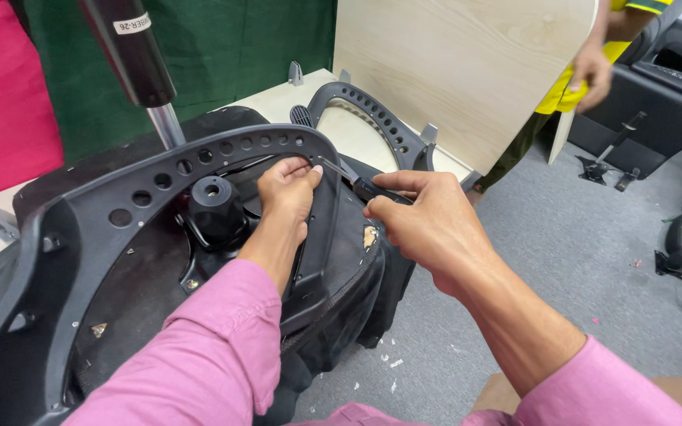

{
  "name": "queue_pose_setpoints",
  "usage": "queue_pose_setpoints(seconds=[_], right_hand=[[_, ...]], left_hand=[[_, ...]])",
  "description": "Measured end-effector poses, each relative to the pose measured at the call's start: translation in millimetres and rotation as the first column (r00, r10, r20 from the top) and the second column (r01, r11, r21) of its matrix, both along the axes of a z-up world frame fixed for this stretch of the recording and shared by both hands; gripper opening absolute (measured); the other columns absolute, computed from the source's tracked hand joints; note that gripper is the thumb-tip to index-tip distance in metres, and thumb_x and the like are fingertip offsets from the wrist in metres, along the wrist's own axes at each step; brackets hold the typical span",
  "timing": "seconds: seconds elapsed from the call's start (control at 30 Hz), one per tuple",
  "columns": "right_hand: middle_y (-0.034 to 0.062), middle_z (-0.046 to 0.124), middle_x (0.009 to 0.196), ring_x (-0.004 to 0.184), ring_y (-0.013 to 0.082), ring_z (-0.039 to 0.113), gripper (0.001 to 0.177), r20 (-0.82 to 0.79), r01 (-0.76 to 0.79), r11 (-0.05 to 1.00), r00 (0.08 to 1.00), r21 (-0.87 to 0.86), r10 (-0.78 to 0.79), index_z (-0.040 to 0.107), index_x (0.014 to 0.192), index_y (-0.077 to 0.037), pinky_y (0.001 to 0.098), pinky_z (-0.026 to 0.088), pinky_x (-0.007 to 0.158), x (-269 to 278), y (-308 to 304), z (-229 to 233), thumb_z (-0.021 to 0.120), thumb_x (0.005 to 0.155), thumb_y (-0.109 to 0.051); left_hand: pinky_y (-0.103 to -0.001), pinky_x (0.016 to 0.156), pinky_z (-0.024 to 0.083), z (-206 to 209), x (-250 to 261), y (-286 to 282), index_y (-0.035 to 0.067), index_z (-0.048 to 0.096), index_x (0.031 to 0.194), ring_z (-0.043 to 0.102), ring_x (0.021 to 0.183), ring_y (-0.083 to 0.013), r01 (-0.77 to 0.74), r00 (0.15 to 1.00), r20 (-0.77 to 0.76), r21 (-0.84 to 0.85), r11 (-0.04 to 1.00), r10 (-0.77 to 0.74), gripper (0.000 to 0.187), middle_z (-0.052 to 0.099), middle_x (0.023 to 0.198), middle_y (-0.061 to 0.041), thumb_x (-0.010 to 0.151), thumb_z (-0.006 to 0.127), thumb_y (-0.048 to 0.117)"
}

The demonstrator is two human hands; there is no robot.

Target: The person uses a screwdriver to fasten screws into a black plastic chair base, securing a curved frame component. They align the frame, insert screws, and tighten them while holding the base steady.

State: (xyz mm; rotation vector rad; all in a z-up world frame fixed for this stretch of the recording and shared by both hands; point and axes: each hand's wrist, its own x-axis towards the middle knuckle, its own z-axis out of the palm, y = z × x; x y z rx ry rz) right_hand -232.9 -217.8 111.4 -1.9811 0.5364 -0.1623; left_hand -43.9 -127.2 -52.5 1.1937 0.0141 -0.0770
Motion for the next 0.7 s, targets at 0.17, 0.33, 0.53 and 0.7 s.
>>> queue_pose_setpoints(seconds=[0.17,0.33,0.53,0.7], right_hand=[[0.0084,0.077,0.078,0.052,0.0085,0.052,0.045,0.003,-0.011,0.999,1.0,0.046,0.011,0.073,0.124,-0.002,0.0257,0.037,0.041,7,5,-3,0.068,0.08,-0.007],[0.0091,0.077,0.079,0.051,0.0079,0.051,0.045,-0.013,0.012,0.999,1.0,0.042,-0.011,0.073,0.124,-0.003,0.0253,0.037,0.041,12,11,-5,0.068,0.08,-0.007],[0.0096,0.077,0.079,0.05,0.0088,0.052,0.046,-0.022,-0.005,1.0,1.0,0.001,0.005,0.071,0.124,-0.002,0.0264,0.037,0.041,14,20,3,0.067,0.078,-0.005],[0.0174,0.072,0.064,0.054,0.0185,0.068,0.042,-0.1,-0.059,0.878,0.995,-0.474,0.013,0.074,0.118,-0.005,0.0323,0.053,0.052,17,24,18,0.073,0.077,-0.017]], left_hand=[[-0.025,0.081,0.056,-7,2,-1,-0.004,0.069,0.106,0.069,0.088,-0.015,-0.007,0.999,0.05,0.011,1.0,0.006,0.023,0.074,0.099,-0.011,0.084,0.075,-0.005],[-0.024,0.081,0.056,-5,4,4,-0.002,0.069,0.105,0.069,0.089,-0.0139,0.016,0.998,0.056,0.042,0.999,-0.018,0.023,0.074,0.099,-0.009,0.083,0.075,-0.005],[-0.025,0.083,0.056,-3,2,8,-0.002,0.068,0.106,0.069,0.09,-0.0137,0.055,0.997,0.056,0.031,0.998,-0.057,0.023,0.074,0.1,-0.009,0.084,0.074,-0.004],[-0.025,0.082,0.056,-4,3,7,-0.002,0.066,0.106,0.069,0.088,-0.0138,0.068,0.995,0.066,0.034,0.997,-0.07,0.023,0.074,0.099,-0.009,0.085,0.074,-0.003]])
